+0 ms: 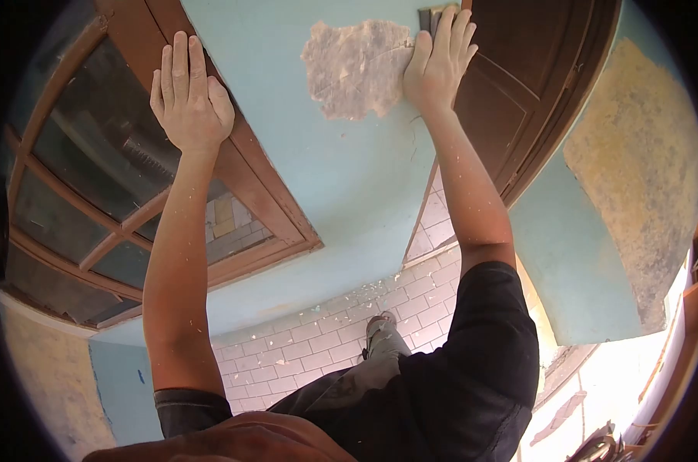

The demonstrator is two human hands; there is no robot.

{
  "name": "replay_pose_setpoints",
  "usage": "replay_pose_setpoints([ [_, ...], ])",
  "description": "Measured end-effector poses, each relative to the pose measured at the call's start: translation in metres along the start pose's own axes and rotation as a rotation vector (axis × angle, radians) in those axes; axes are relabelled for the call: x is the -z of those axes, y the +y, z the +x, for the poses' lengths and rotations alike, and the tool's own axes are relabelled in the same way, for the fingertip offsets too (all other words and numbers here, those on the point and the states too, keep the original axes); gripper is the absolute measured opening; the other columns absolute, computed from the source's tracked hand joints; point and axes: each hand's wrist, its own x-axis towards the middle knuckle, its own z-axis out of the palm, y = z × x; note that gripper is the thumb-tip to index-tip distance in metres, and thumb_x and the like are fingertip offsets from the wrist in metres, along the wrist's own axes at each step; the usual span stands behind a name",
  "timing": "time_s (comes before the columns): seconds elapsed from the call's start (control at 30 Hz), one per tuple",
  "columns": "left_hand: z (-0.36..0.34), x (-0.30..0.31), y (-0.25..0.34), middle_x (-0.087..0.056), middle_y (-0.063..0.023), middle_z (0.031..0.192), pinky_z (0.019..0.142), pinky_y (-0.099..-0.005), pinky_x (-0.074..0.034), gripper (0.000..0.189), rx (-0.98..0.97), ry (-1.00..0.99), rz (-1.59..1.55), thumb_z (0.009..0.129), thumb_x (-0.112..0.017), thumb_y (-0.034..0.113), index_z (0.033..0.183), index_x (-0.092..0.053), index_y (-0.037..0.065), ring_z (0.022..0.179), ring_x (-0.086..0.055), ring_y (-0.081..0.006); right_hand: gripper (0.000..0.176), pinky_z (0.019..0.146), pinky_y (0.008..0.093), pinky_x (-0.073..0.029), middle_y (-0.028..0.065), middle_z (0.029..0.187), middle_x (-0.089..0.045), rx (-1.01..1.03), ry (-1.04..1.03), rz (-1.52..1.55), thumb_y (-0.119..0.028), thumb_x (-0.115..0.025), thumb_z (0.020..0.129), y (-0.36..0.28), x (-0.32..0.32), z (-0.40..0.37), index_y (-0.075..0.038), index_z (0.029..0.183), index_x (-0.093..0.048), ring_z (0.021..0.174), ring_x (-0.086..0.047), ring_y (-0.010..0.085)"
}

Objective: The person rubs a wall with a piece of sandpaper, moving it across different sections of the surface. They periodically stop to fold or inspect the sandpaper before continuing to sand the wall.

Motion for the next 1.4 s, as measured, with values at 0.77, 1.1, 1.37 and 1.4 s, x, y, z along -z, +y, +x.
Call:
replay_pose_setpoints([
  [0.77,-0.002,-0.003,-0.003,-0.055,-0.0023,0.156,0.117,-0.039,-0.035,0.057,-0.022,0.032,0.026,0.096,-0.046,0.025,0.15,-0.059,0.015,0.139,-0.055,-0.0196,0.065,0.124,0.0649,-0.007,0.0387,0.166,-0.019,-0.126,-0.188,0.077,-0.027,-0.038,0.109,-0.026,-0.025,-0.236,0.013,0.158,-0.026,0.154,-0.012,0.0587],
  [1.1,0.002,0.007,-0.003,-0.05,-0.0096,0.159,0.12,-0.0447,-0.032,0.061,-0.06,-0.01,0.021,0.092,-0.046,0.018,0.151,-0.054,0.006,0.145,-0.048,-0.0267,0.062,0.123,0.0663,-0.008,0.0365,0.166,-0.022,-0.179,0.045,0.034,-0.029,-0.037,0.11,-0.029,-0.02,-0.112,0.01,0.158,-0.03,0.155,-0.015,0.0562],
  [1.37,0.001,-0.005,-0.001,-0.057,-0.0014,0.155,0.118,-0.0394,-0.034,0.057,-0.036,0.058,0.007,0.095,-0.048,0.024,0.149,-0.06,0.015,0.139,-0.055,-0.0202,0.066,0.123,0.0676,-0.003,0.0363,0.167,-0.018,-0.132,-0.044,-0.015,-0.029,-0.036,0.11,-0.014,-0.016,-0.117,0.01,0.161,-0.02,0.157,-0.01,0.0534],
  [1.4,0.001,-0.006,-0.001,-0.057,-0.0011,0.155,0.118,-0.0393,-0.034,0.057,-0.035,0.069,-0.012,0.095,-0.048,0.025,0.15,-0.059,0.015,0.139,-0.055,-0.0202,0.065,0.123,0.0663,-0.003,0.0337,0.168,-0.018,-0.173,0.015,0.047,-0.029,-0.036,0.11,-0.017,-0.009,-0.065,0.007,0.162,-0.022,0.158,-0.01,0.051],
])
